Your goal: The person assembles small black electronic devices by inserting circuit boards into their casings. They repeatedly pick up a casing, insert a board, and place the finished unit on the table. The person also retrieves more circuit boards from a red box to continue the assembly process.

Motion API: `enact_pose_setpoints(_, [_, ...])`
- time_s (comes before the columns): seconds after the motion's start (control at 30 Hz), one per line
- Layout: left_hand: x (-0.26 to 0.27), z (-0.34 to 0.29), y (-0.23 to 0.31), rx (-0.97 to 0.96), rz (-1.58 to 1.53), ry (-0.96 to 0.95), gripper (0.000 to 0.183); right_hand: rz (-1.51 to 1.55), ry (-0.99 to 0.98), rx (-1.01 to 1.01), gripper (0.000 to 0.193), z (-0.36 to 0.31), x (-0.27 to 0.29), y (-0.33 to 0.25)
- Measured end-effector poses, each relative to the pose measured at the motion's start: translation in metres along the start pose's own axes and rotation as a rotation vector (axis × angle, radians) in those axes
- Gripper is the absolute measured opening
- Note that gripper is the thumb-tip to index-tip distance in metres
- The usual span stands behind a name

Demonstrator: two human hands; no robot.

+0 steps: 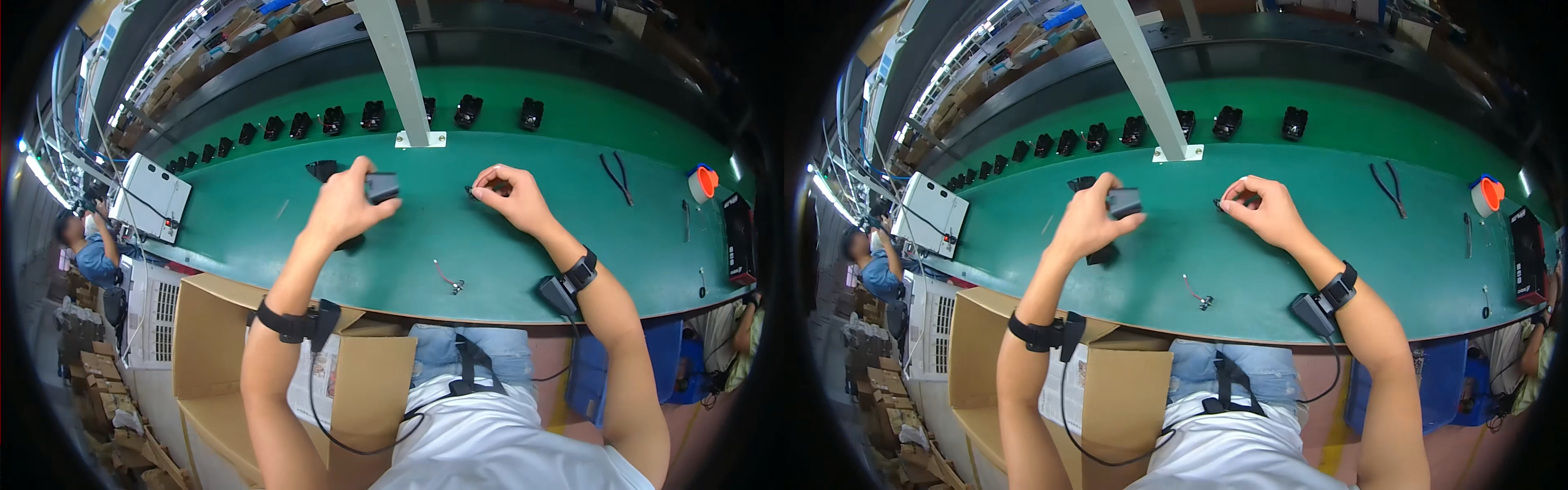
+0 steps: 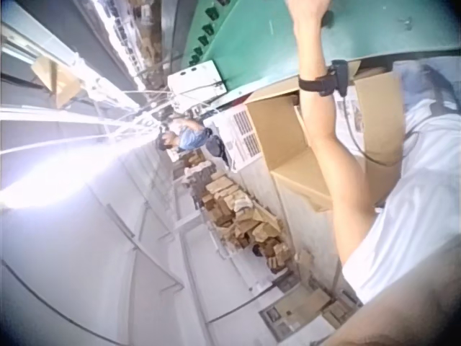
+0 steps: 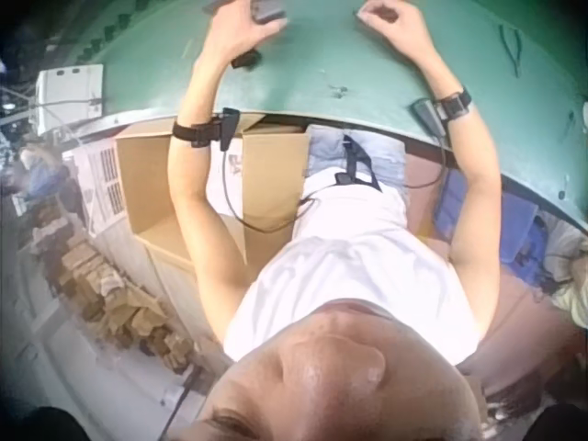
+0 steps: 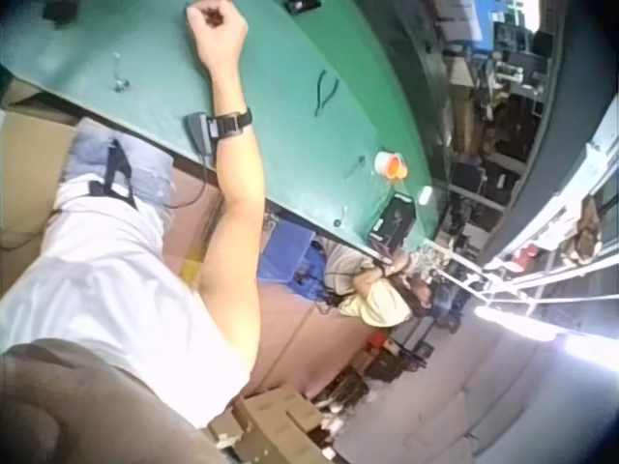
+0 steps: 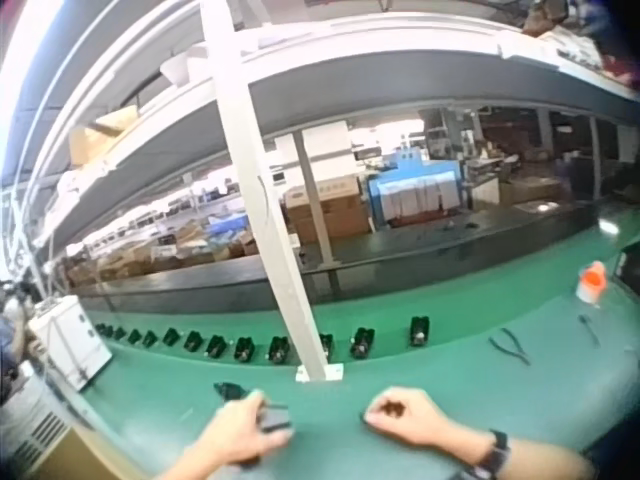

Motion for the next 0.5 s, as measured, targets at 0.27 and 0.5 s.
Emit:
enact_pose_setpoints(0.27, [-0.055, 0.03, 0.039, -0.134, -0.411, -0.068, 0.05, 0.286, 0.066, 0.177, 0.009, -0.017, -0.015, -0.04])
enact_pose_setpoints(0.5, [-0.096, 0.027, 0.068, -0.276, -0.715, -0.287, 0.066, 0.084, 0.162, 0.246, 0.007, -0.015, -0.01, -0.033])
Point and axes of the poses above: each hand's wrist, its own z-axis towards the middle knuckle, its own x-axis out of the back of the hand, y = z × x, the point moved 5 cm from there along z, towards the middle knuckle, and after that the axes turned 1 degree about z, right-handed, at the moved point
